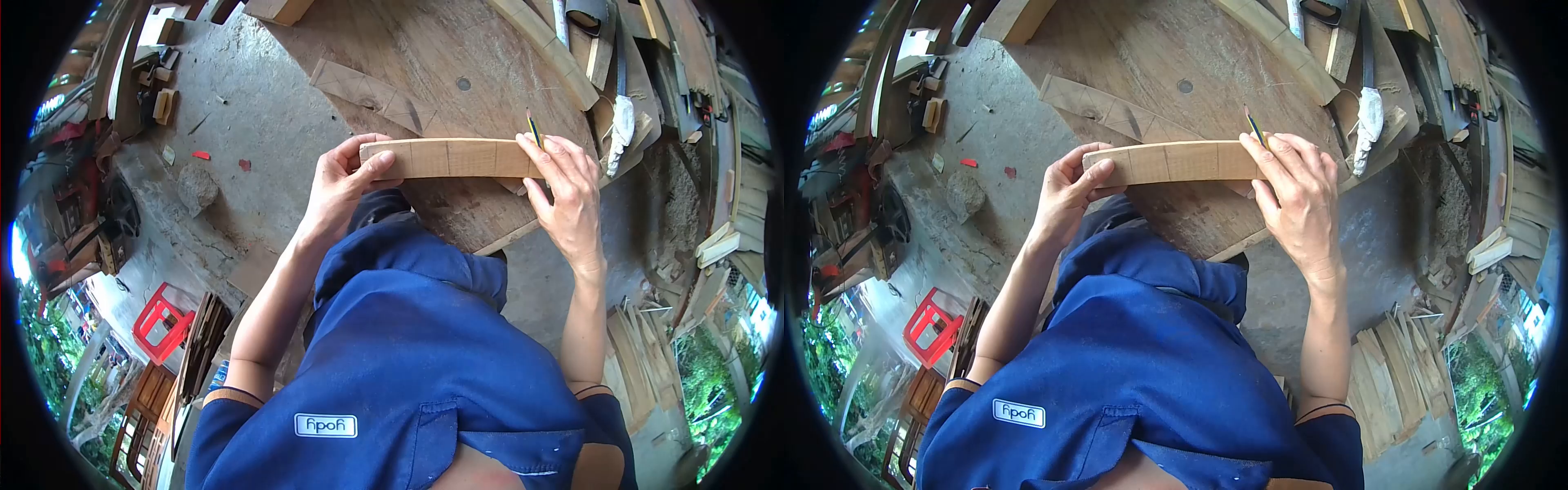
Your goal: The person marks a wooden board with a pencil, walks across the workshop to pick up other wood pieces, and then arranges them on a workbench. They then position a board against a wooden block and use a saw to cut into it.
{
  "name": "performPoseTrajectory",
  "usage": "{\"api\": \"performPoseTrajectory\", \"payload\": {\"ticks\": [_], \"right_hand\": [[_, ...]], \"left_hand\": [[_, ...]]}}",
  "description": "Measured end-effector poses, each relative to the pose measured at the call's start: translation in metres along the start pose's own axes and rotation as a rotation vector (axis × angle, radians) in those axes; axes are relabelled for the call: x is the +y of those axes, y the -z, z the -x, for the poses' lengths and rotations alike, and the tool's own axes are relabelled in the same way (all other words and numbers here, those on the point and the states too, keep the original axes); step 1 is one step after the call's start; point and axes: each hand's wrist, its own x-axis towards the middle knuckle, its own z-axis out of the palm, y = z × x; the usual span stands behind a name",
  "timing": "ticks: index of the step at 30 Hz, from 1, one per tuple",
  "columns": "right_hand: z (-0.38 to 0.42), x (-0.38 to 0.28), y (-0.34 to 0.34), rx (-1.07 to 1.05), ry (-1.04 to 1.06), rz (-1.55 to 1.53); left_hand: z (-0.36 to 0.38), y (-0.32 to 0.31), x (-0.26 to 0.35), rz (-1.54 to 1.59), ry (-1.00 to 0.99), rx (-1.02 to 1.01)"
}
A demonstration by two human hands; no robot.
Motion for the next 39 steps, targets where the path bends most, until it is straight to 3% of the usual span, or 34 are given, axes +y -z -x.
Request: {"api": "performPoseTrajectory", "payload": {"ticks": [9, 39], "right_hand": [[0.01, -0.007, 0.0, 0.054, -0.078, -0.039], [-0.002, 0.006, 0.0, 0.021, -0.033, -0.048]], "left_hand": [[-0.003, -0.005, 0.011, -0.006, 0.049, 0.018], [-0.002, -0.013, 0.009, -0.029, 0.093, 0.093]]}}
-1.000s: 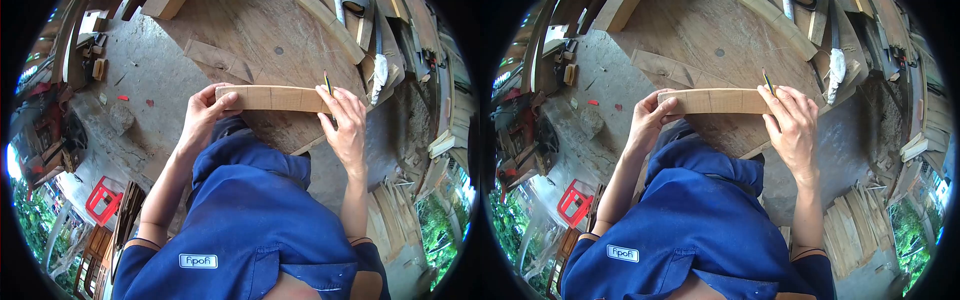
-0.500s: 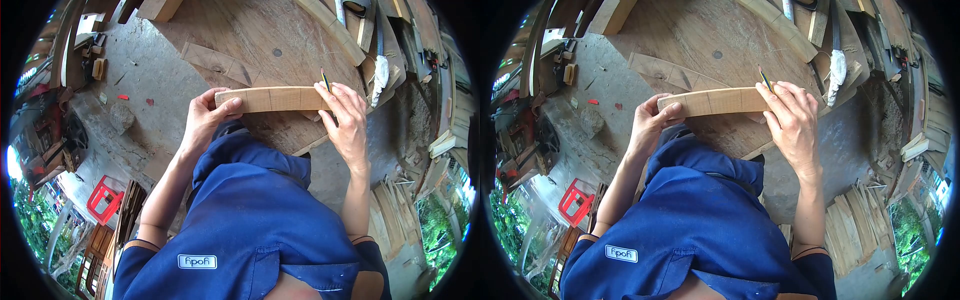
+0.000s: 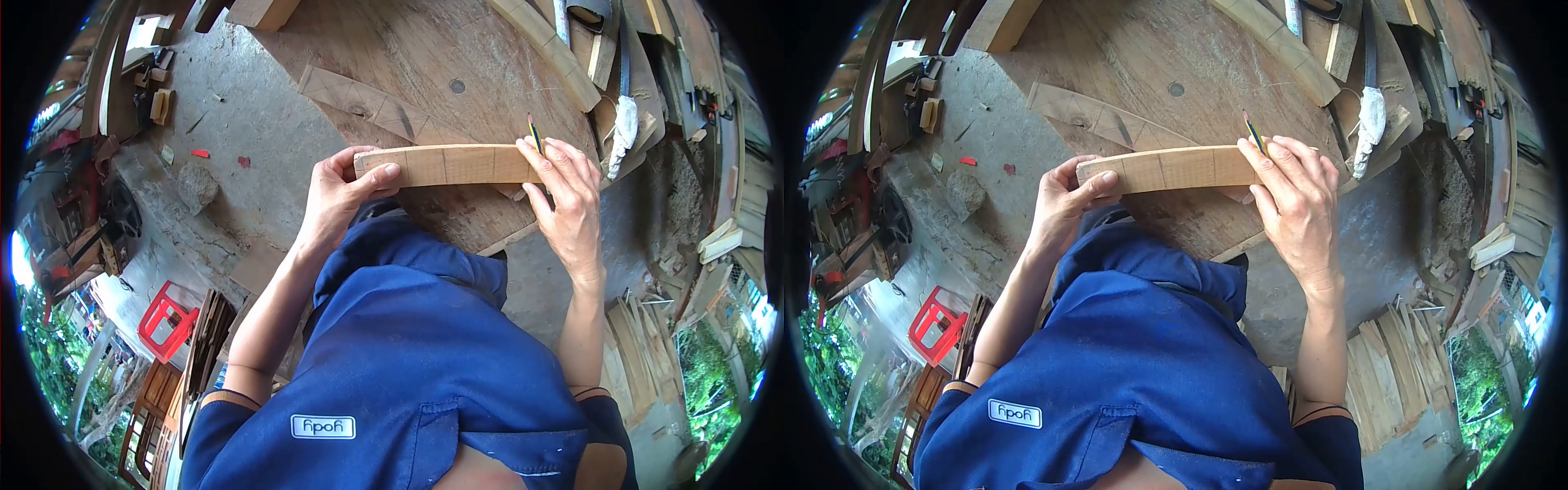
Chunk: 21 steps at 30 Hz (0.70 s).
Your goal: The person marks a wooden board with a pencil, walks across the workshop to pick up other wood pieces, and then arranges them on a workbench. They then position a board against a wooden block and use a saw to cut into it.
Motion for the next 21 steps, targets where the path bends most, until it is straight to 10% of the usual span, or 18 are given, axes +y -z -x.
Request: {"api": "performPoseTrajectory", "payload": {"ticks": [21], "right_hand": [[-0.0044, -0.0006, 0.0016, -0.011, 0.002, -0.003]], "left_hand": [[-0.0005, 0.0002, -0.003, 0.014, -0.055, -0.018]]}}
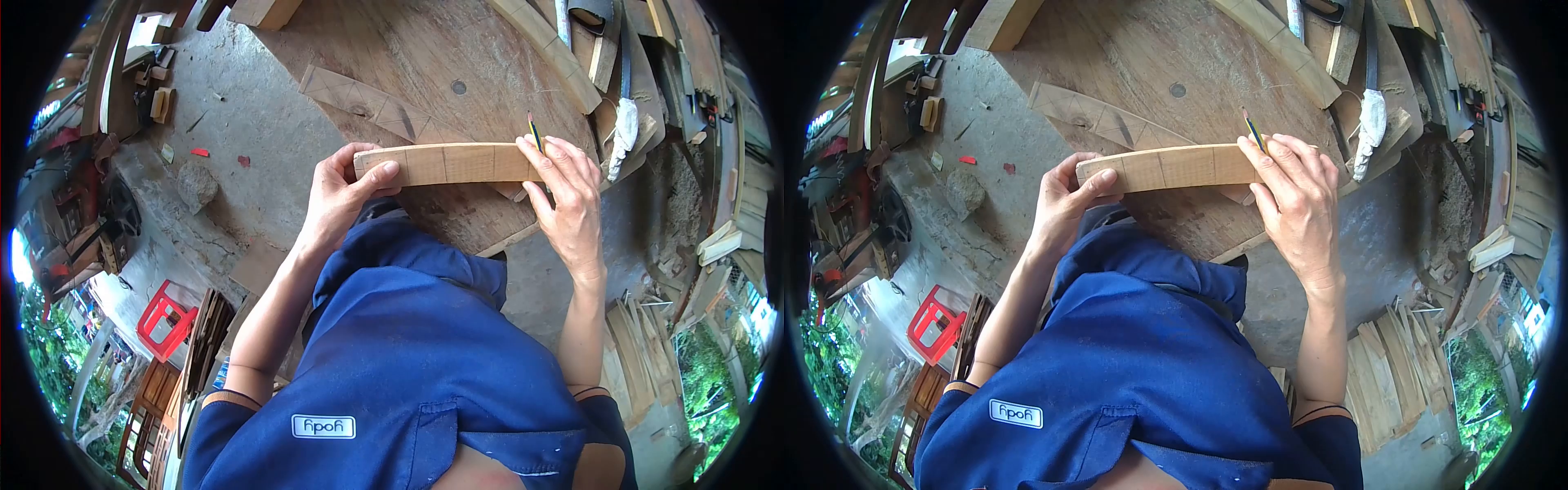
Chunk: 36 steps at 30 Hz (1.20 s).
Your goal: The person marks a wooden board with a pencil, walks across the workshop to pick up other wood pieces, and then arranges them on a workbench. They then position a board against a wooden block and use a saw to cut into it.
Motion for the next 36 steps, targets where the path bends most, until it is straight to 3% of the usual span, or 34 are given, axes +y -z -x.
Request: {"api": "performPoseTrajectory", "payload": {"ticks": [36], "right_hand": [[0.0046, -0.0041, -0.0036, 0.01, -0.013, 0.002]], "left_hand": [[-0.0009, -0.0014, 0.001, -0.003, 0.03, 0.046]]}}
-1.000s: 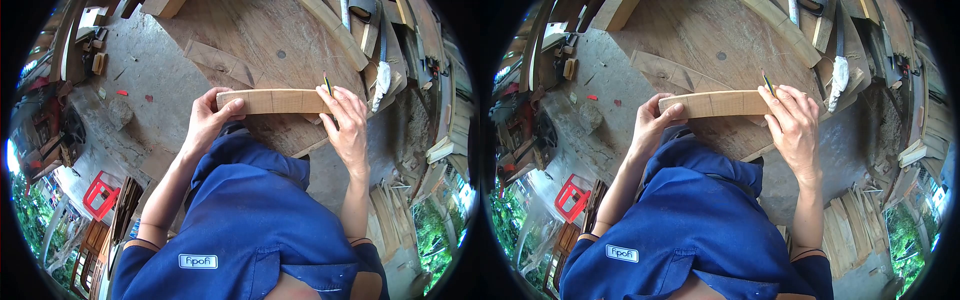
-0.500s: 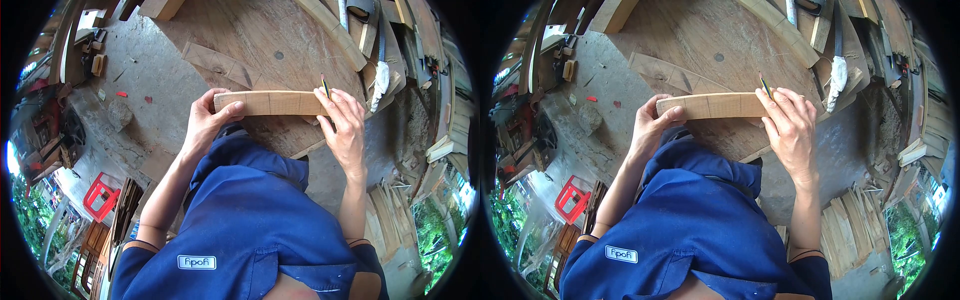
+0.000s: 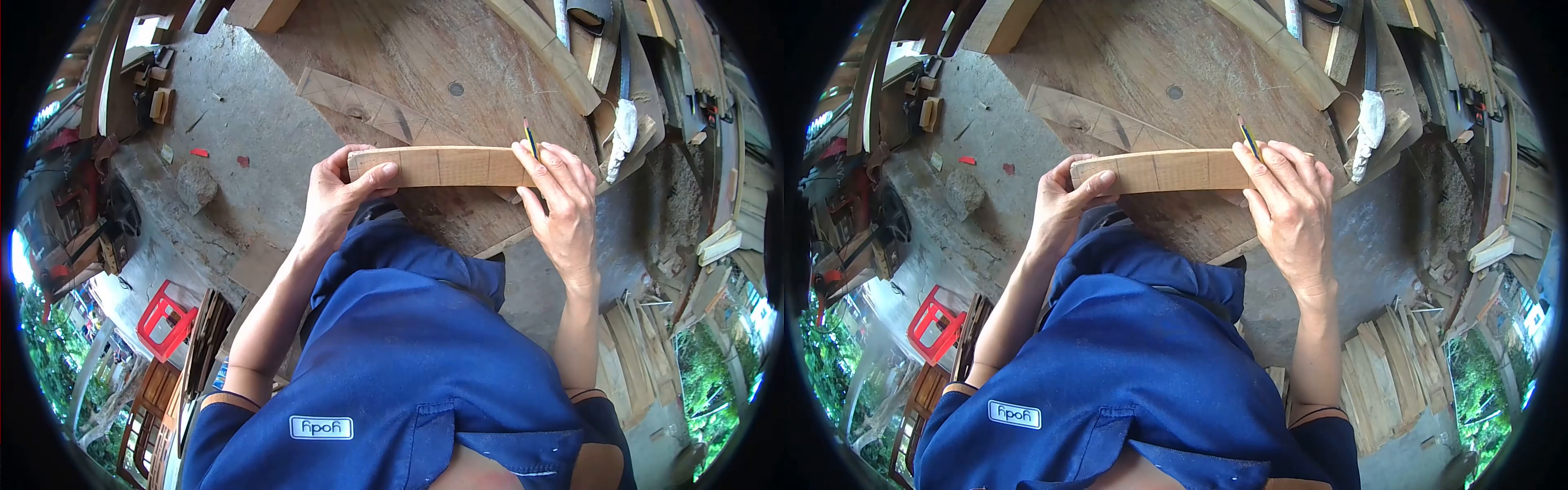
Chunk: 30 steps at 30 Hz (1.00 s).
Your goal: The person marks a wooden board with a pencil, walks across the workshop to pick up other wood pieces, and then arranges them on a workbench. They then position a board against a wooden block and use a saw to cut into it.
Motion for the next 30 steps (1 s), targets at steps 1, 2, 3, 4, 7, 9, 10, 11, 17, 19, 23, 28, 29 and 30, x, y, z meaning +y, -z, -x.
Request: {"api": "performPoseTrajectory", "payload": {"ticks": [1, 2, 3, 4, 7, 9, 10, 11, 17, 19, 23, 28, 29, 30], "right_hand": [[0.0, 0.0, 0.0, 0.002, 0.001, -0.003], [0.0, 0.0, 0.0, 0.004, 0.002, -0.006], [0.0, 0.0, 0.0, 0.003, 0.001, -0.005], [-0.001, 0.0, 0.001, 0.005, 0.002, -0.002], [-0.001, 0.001, 0.0, 0.006, 0.003, -0.003], [-0.001, 0.002, 0.0, 0.009, 0.001, -0.009], [-0.001, 0.002, 0.0, 0.009, 0.006, -0.007], [-0.001, 0.002, 0.0, 0.01, 0.013, -0.003], [-0.002, 0.002, 0.001, -0.025, -0.012, -0.023], [-0.002, 0.002, 0.005, -0.025, -0.017, -0.018], [-0.012, 0.004, 0.023, 0.045, -0.116, -0.435], [-0.022, -0.011, 0.029, 0.125, -0.145, -1.144], [-0.023, -0.008, 0.027, 0.124, -0.142, -1.144], [-0.023, -0.003, 0.023, 0.065, -0.155, -1.166]], "left_hand": [[0.0, 0.0, 0.0, 0.005, -0.002, 0.001], [0.0, -0.001, -0.001, 0.009, -0.005, 0.002], [0.0, -0.001, -0.001, 0.01, -0.004, 0.001], [0.0, -0.001, -0.001, 0.011, -0.004, 0.0], [0.0, -0.002, 0.0, 0.011, -0.005, -0.004], [0.0, -0.002, 0.001, 0.007, -0.006, -0.007], [0.001, -0.003, 0.001, 0.003, -0.007, -0.002], [0.001, -0.003, 0.001, -0.001, -0.009, 0.004], [0.003, -0.006, 0.003, -0.033, -0.031, 0.023], [0.003, -0.007, 0.002, -0.035, -0.032, 0.026], [0.002, -0.005, 0.0, -0.041, -0.037, 0.015], [0.003, -0.007, 0.003, -0.059, -0.045, 0.032], [0.003, -0.007, 0.003, -0.056, -0.043, 0.031], [0.004, -0.007, 0.003, -0.056, -0.044, 0.032]]}}
